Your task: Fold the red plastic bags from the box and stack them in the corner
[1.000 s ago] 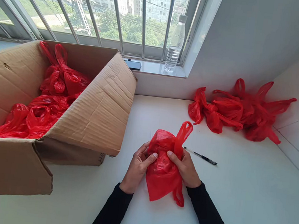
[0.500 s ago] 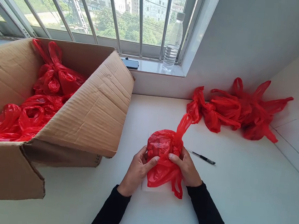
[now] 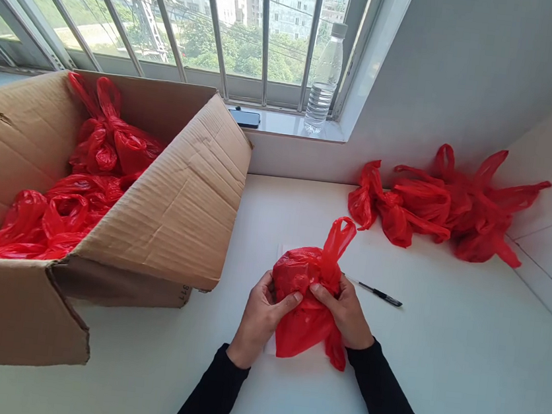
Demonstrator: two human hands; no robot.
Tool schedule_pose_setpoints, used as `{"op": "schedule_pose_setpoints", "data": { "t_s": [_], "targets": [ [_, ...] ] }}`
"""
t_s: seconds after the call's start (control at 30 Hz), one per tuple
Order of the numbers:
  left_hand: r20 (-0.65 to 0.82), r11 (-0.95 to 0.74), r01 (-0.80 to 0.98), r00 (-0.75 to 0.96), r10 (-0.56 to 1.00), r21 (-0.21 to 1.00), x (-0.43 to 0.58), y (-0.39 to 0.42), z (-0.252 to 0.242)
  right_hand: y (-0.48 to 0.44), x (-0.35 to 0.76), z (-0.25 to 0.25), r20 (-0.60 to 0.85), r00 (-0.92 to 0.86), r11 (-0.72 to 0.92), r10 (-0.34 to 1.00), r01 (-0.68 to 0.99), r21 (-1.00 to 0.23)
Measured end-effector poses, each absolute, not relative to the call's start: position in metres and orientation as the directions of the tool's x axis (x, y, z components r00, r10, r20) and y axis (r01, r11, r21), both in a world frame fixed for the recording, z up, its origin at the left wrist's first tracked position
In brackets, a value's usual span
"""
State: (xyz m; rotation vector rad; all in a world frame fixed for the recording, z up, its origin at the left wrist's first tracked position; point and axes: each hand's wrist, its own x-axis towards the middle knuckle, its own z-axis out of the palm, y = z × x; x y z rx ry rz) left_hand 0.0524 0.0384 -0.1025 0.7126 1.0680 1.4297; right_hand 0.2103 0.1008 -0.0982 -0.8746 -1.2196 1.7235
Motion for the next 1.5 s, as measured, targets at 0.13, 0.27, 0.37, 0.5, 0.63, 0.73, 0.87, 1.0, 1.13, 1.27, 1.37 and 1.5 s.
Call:
{"op": "schedule_pose_setpoints", "data": {
  "t_s": [0.13, 0.27, 0.37, 0.5, 0.63, 0.73, 0.87, 1.0, 1.13, 1.27, 1.37, 1.5],
  "targets": [
    [-0.139, 0.01, -0.515, -0.212, 0.967, 0.857, 0.047, 0.04, -0.105, 0.099, 0.21, -0.091, -0.067, -0.513, -0.199, 0.856, -0.206, -0.958],
    [-0.147, 0.007, -0.561, -0.205, 0.968, 0.828, 0.043, 0.04, -0.102, 0.1, 0.209, -0.092, -0.066, -0.518, -0.193, 0.853, -0.194, -0.962],
    [-0.175, 0.089, -0.586, -0.093, 0.98, 0.805, 0.044, 0.039, -0.099, 0.102, 0.211, -0.096, -0.07, -0.443, -0.195, 0.894, -0.243, -0.95],
    [-0.154, 0.122, -0.577, -0.006, 0.988, 0.807, 0.048, 0.037, -0.097, 0.104, 0.215, -0.099, -0.079, -0.451, -0.221, 0.889, -0.273, -0.936],
    [-0.148, 0.014, -0.61, -0.17, 0.974, 0.792, 0.049, 0.039, -0.096, 0.103, 0.217, -0.094, -0.068, -0.547, -0.216, 0.834, -0.211, -0.953],
    [-0.162, -0.056, -0.636, -0.28, 0.946, 0.77, 0.045, 0.04, -0.095, 0.103, 0.216, -0.091, -0.047, -0.596, -0.166, 0.802, -0.146, -0.975],
    [-0.12, -0.053, -0.599, -0.245, 0.962, 0.799, 0.044, 0.039, -0.093, 0.105, 0.214, -0.094, -0.068, -0.578, -0.16, 0.813, -0.11, -0.981],
    [-0.06, -0.027, -0.457, -0.176, 0.982, 0.889, 0.053, 0.037, -0.091, 0.106, 0.215, -0.102, -0.026, -0.516, -0.1, 0.856, -0.115, -0.988],
    [-0.086, -0.022, -0.421, -0.236, 0.968, 0.907, 0.055, 0.037, -0.093, 0.105, 0.213, -0.104, -0.017, -0.507, -0.098, 0.862, -0.135, -0.986],
    [-0.114, -0.016, -0.446, -0.264, 0.958, 0.895, 0.049, 0.038, -0.096, 0.103, 0.21, -0.1, -0.046, -0.517, -0.133, 0.855, -0.133, -0.982],
    [-0.107, -0.016, -0.453, -0.244, 0.964, 0.891, 0.046, 0.036, -0.097, 0.102, 0.209, -0.098, -0.057, -0.534, -0.153, 0.844, -0.138, -0.979],
    [-0.09, -0.008, -0.488, -0.177, 0.98, 0.873, 0.047, 0.033, -0.094, 0.103, 0.212, -0.104, -0.062, -0.508, -0.161, 0.859, -0.153, -0.975]
  ]
}}
